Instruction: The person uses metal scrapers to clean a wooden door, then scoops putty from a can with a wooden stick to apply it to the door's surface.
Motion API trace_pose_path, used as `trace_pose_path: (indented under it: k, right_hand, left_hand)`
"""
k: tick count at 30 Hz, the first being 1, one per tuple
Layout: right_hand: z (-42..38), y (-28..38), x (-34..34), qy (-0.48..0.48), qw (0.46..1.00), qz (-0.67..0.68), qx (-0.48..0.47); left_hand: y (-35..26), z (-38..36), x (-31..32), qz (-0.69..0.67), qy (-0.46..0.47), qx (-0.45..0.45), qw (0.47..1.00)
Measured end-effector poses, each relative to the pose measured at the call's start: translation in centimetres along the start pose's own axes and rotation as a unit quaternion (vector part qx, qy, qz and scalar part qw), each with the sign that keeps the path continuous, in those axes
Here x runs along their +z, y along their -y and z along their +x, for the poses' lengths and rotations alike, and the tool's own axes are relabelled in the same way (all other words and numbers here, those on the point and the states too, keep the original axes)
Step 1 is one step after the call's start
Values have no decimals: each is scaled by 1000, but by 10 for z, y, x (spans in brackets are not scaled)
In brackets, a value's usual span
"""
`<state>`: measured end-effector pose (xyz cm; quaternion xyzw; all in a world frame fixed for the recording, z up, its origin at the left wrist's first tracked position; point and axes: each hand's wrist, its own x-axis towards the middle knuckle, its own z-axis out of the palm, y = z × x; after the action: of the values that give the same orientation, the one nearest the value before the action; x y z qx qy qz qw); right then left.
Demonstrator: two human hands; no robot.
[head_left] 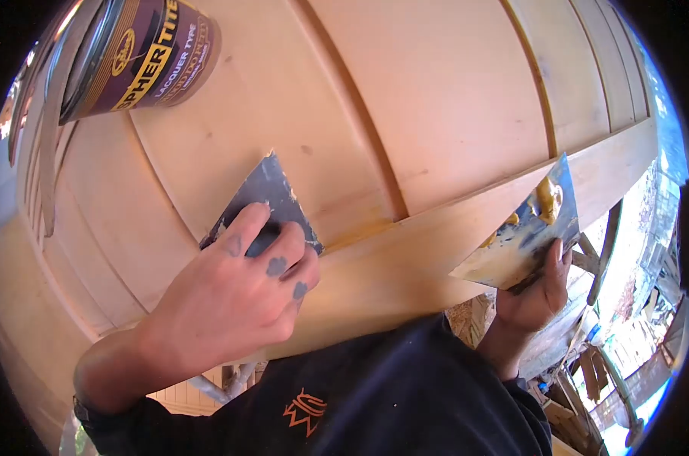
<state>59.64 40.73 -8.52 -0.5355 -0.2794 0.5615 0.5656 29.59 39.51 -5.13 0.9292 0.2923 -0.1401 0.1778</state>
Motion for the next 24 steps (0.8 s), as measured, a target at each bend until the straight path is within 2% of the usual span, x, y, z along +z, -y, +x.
trace_pose_path:
  k: [1, 4, 8, 11, 15, 16, 24]
  right_hand:
    - [0, -3, 1, -41, 997, -56, -22]
    - [4, -5, 2, -1, 999, 34, -3]
    - [2, -10, 3, 30, 999, 36, 3]
    - [-9, -13, 14, 3, 1000, -2, 5]
    - [-13, -16, 22, 49, 998, 23, 11]
    - [0, -5, 6, 56, 998, 21, 8]
    - [4, 2, -9, 118, 992, 36, 36]
  left_hand:
    - [1, -4, 2, -5, 5, -5, 1000]
    - [2, -16, 9, 51, -28, 3, 998]
    - [1, -35, 20, 48, -26, -9, 998]
    - [1, -63, 29, 42, -21, -15, 999]
    - [1, -86, 36, 39, -16, -24, 999]
    - [-5, -68, 27, 41, -14, -25, 999]
    - [-16, -83, 32, 43, -7, -52, 998]
